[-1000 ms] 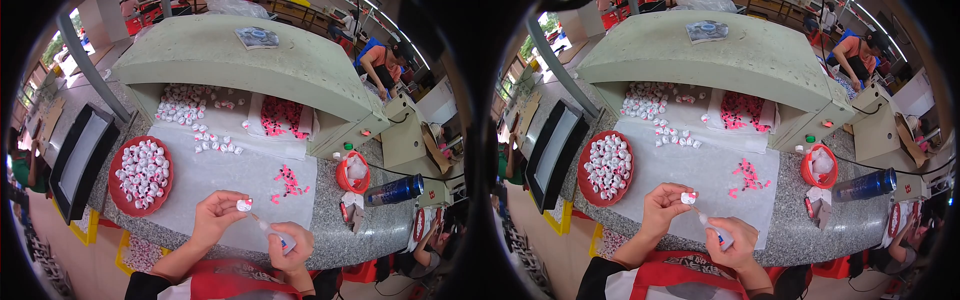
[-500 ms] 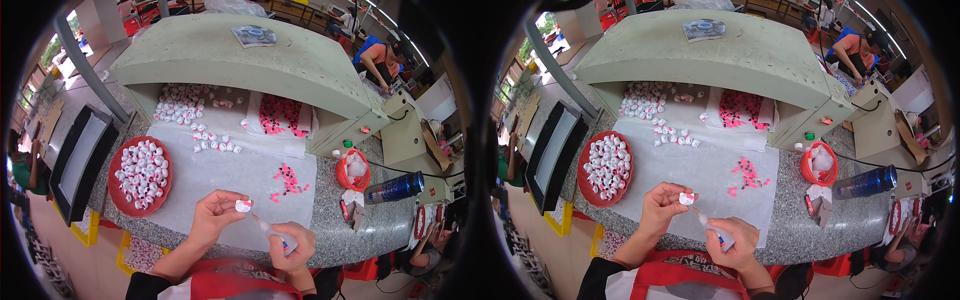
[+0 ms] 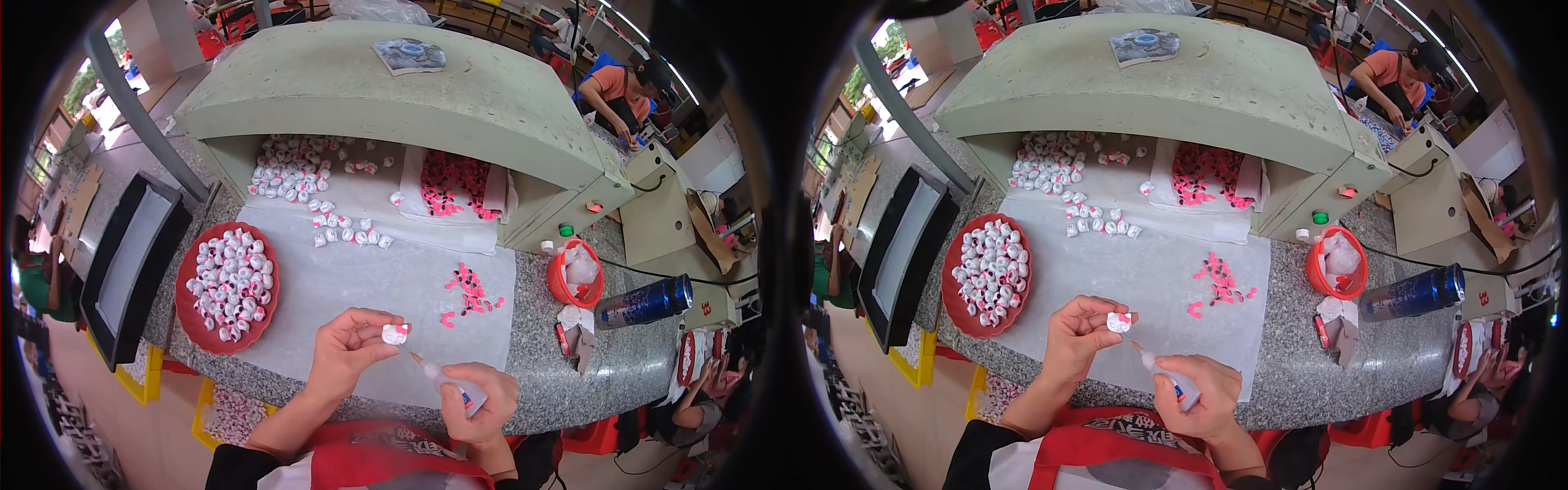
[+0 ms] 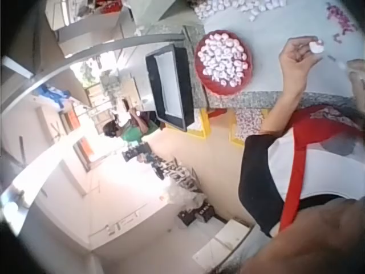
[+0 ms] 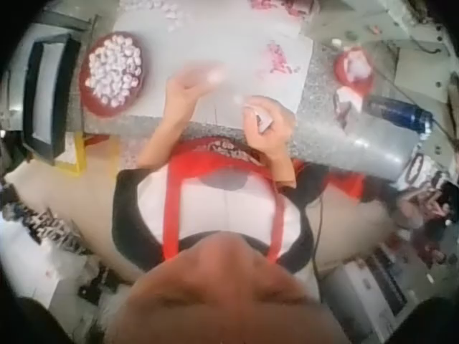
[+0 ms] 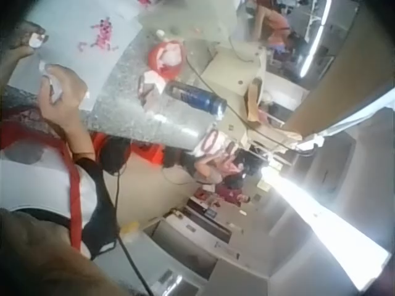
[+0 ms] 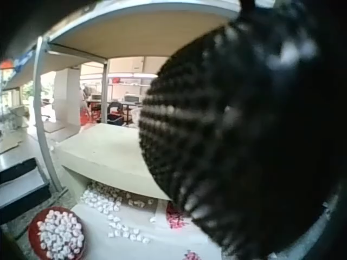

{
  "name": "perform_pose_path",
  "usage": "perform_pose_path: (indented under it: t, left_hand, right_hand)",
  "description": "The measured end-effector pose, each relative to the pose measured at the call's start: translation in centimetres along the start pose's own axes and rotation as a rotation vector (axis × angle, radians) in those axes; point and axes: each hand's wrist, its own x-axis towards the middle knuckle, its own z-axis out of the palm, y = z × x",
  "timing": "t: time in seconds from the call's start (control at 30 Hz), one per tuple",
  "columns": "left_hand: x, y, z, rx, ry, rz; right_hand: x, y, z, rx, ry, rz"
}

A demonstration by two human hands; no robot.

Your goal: The worker is attaching small pink bow accessories onto white toy character heads at a factory workbench.

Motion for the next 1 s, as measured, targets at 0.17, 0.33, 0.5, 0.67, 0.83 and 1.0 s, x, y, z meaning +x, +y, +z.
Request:
perform_pose_path:
  t: [0.17,0.33,0.5,0.67,0.83,1.0]
  left_hand:
    - [0.2,-0.5,0.1,0.008,0.026,-0.009]
    - [0.4,-1.3,-0.5,0.04,0.049,-0.044]
    - [0.6,-1.5,-0.2,0.084,0.087,-0.059]
    - [0.7,-1.6,-1.0,0.08,0.112,-0.034]
    - [1.6,-2.4,1.1,0.147,0.087,-0.1]
    - [-0.4,-3.5,-2.0,0.51,0.046,-0.046]
  right_hand:
    - [-0.2,0.1,-0.2,0.167,0.109,0.498]
    - [-1.1,8.0,-2.4,0.452,0.302,0.909]
    - [-4.2,14.4,-0.3,-0.004,0.059,0.772]
    - [-3.2,14.0,2.1,-0.624,-0.241,0.545]
    - [-3.5,13.5,-0.9,-0.554,-0.22,0.61]
    - [-4.0,10.8,0.8,-0.099,-0.143,0.613]
